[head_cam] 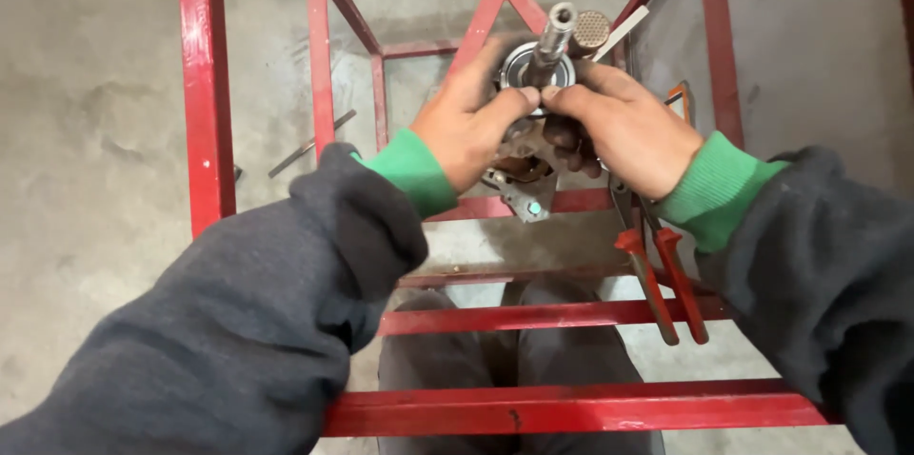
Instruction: The person sits at a red metal frame stand and assembles a pump or motor unit, pressing a bearing onto the shaft by hand and using pliers to grip and adjust the assembly. They reposition the unit repeatedly and fit components together on the shaft.
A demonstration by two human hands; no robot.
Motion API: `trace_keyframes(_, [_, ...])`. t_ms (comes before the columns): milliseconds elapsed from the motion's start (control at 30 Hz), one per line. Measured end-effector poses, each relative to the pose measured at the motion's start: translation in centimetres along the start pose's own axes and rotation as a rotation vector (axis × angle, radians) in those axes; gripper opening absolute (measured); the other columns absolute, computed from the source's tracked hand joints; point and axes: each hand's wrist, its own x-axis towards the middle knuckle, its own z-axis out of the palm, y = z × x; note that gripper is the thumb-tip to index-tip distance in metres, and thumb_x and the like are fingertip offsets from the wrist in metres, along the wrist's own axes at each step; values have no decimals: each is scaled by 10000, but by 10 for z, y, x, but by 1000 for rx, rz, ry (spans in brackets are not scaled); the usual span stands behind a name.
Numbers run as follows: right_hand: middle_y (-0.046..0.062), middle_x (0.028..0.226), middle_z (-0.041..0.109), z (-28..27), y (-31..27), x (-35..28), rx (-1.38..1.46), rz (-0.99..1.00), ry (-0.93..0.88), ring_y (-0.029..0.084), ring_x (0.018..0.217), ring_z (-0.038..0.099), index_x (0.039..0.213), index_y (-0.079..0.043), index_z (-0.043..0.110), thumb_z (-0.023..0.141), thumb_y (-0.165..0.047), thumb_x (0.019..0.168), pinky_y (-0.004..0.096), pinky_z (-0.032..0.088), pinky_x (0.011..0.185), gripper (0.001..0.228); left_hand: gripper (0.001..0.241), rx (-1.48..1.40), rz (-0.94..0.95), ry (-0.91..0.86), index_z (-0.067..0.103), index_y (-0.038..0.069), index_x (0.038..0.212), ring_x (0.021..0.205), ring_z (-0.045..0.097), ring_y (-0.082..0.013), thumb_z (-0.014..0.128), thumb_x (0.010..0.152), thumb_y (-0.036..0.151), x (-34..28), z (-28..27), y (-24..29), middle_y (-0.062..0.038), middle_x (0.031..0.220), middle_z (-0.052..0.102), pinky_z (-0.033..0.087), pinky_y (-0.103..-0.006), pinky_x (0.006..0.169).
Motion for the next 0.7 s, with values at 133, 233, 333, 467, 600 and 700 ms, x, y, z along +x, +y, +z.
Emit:
trace_keyframes(133, [-8,783,528,3,4,0,118,-26,-15,87,679,478,1072,-44,578,564,-210,989,282,419,569,186,427,103,-3,74,520,32,1397,1179,666,-196,555,998,179,-1,4,3,-111,1239,691,521,-329,1053])
trace_keyframes(233, [-21,783,512,5,4,0,119,-24,-8,80,679,467,1059,-55,577,556,-204,989,278,412,568,166,420,39,27,62,524,24,1392,1188,654,-200,546,997,163,0,3,-4,-116,1254,680,522,-332,1058])
trace_keyframes(333, [-35,787,493,7,1,-2,139,-34,-18,75,680,458,1071,-61,580,549,-199,988,278,403,560,164,424,37,25,73,525,21,1392,1183,653,-196,546,991,161,1,4,-3,-111,1249,680,520,-331,1056])
trace_keyframes(467, [-11,750,492,8,-1,-1,91,1,18,94,648,453,1041,-54,571,538,-199,981,290,402,548,160,418,13,40,77,521,12,1383,1180,645,-198,548,988,146,2,6,-6,-115,1245,671,519,-336,1055])
trace_keyframes(600, [-10,752,473,7,0,0,127,6,14,100,643,447,1012,-49,547,536,-185,976,300,395,535,140,398,24,39,96,530,7,1364,1159,654,-200,552,988,133,2,8,-6,-112,1223,676,526,-337,1044])
trace_keyframes(700, [-2,759,463,4,8,4,159,11,-1,111,643,440,994,-42,526,545,-186,988,302,387,539,145,392,20,55,87,528,2,1363,1160,655,-202,545,991,124,1,7,-6,-114,1227,671,532,-340,1043])
